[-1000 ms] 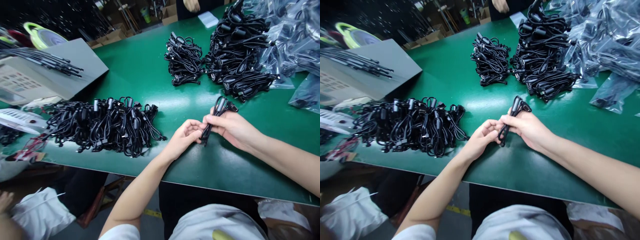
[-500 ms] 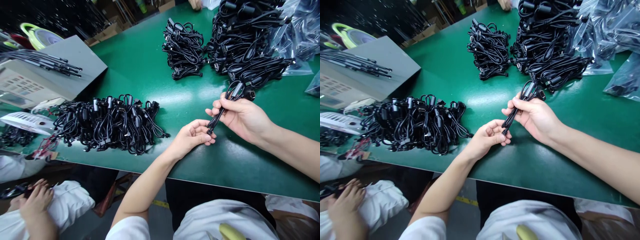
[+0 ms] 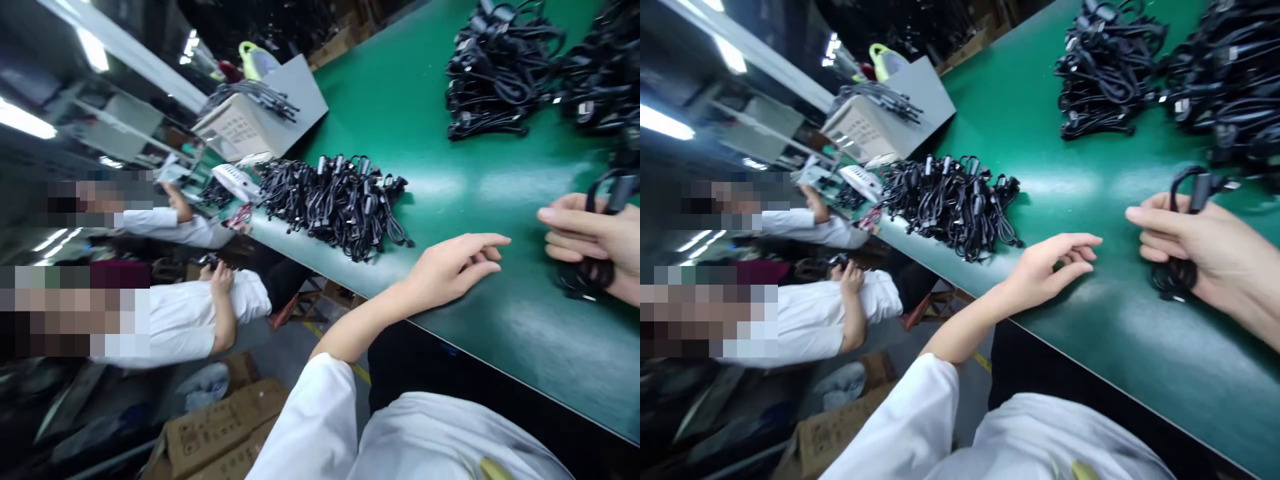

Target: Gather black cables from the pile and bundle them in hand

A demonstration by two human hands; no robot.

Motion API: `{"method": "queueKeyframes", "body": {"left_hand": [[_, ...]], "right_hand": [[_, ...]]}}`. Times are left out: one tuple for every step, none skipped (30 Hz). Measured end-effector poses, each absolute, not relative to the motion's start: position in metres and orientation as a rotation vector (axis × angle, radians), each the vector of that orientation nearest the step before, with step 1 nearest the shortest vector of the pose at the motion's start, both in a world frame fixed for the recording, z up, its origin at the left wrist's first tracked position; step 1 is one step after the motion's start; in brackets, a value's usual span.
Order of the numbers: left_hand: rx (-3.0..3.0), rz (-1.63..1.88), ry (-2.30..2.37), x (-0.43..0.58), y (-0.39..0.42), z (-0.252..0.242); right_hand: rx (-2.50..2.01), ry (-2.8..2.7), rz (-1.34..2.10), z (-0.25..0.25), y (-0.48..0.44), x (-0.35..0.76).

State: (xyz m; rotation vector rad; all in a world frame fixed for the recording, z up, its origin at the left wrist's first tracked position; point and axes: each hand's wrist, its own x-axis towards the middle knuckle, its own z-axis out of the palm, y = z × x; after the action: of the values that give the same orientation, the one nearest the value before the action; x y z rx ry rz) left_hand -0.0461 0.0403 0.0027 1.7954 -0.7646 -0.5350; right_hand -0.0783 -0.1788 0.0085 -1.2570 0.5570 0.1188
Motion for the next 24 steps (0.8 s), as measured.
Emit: {"method": "queueKeyframes", "body": {"left_hand": [[1.930, -0.316, -0.720, -0.047, 0.054, 0.008], [2.050, -0.082, -0.644, -0.048, 0.070, 0.013], [2.152, 0.148, -0.551, -0.046, 0.085, 0.018], [2.247, 0.340, -0.458, -0.043, 0.100, 0.021], [2.350, 0.468, -0.387, -0.038, 0.113, 0.024], [2.457, 0.540, -0.344, -0.032, 0.123, 0.024], [2.553, 0.574, -0.320, -0.026, 0.129, 0.023], [2.633, 0.590, -0.309, -0.020, 0.132, 0.021], [2.691, 0.600, -0.306, -0.014, 0.132, 0.018], [2.728, 0.613, -0.305, -0.010, 0.130, 0.015], [2.746, 0.630, -0.305, -0.008, 0.127, 0.013], [2.752, 0.645, -0.309, -0.007, 0.124, 0.012], [2.743, 0.654, -0.319, -0.008, 0.121, 0.013], [2.712, 0.658, -0.335, -0.010, 0.120, 0.015], [2.656, 0.656, -0.358, -0.013, 0.118, 0.019], [2.577, 0.640, -0.388, -0.017, 0.118, 0.024], [2.475, 0.604, -0.423, -0.020, 0.117, 0.030], [2.351, 0.536, -0.458, -0.023, 0.115, 0.035], [2.212, 0.437, -0.486, -0.026, 0.112, 0.040], [2.064, 0.313, -0.501, -0.028, 0.107, 0.044], [1.911, 0.170, -0.499, -0.029, 0.100, 0.047], [1.758, 0.025, -0.480, -0.030, 0.090, 0.048], [1.614, -0.110, -0.447, -0.032, 0.079, 0.049], [1.489, -0.234, -0.411, -0.033, 0.066, 0.049]], "right_hand": [[-1.295, 0.541, 0.162, 0.003, -0.180, -0.077], [-1.322, 0.516, 0.191, -0.001, -0.180, -0.076], [-1.338, 0.495, 0.201, -0.005, -0.180, -0.076], [-1.352, 0.481, 0.205, -0.007, -0.179, -0.076], [-1.362, 0.482, 0.200, -0.007, -0.178, -0.077], [-1.364, 0.484, 0.203, -0.006, -0.176, -0.077], [-1.363, 0.495, 0.199, -0.004, -0.175, -0.077], [-1.356, 0.504, 0.200, -0.001, -0.173, -0.078], [-1.350, 0.514, 0.198, 0.002, -0.172, -0.078], [-1.345, 0.519, 0.197, 0.004, -0.171, -0.078], [-1.344, 0.518, 0.193, 0.006, -0.171, -0.079], [-1.344, 0.507, 0.195, 0.007, -0.171, -0.080], [-1.339, 0.486, 0.200, 0.008, -0.172, -0.081], [-1.329, 0.457, 0.210, 0.008, -0.173, -0.082], [-1.318, 0.428, 0.221, 0.007, -0.174, -0.084], [-1.306, 0.399, 0.234, 0.007, -0.175, -0.085], [-1.295, 0.375, 0.252, 0.006, -0.175, -0.086], [-1.287, 0.350, 0.266, 0.006, -0.174, -0.088], [-1.284, 0.323, 0.283, 0.005, -0.173, -0.089], [-1.281, 0.293, 0.303, 0.005, -0.171, -0.090], [-1.271, 0.255, 0.323, 0.004, -0.169, -0.091], [-1.254, 0.213, 0.341, 0.003, -0.166, -0.092], [-1.232, 0.166, 0.355, 0.001, -0.163, -0.093], [-1.206, 0.116, 0.365, 0.000, -0.160, -0.095]]}}
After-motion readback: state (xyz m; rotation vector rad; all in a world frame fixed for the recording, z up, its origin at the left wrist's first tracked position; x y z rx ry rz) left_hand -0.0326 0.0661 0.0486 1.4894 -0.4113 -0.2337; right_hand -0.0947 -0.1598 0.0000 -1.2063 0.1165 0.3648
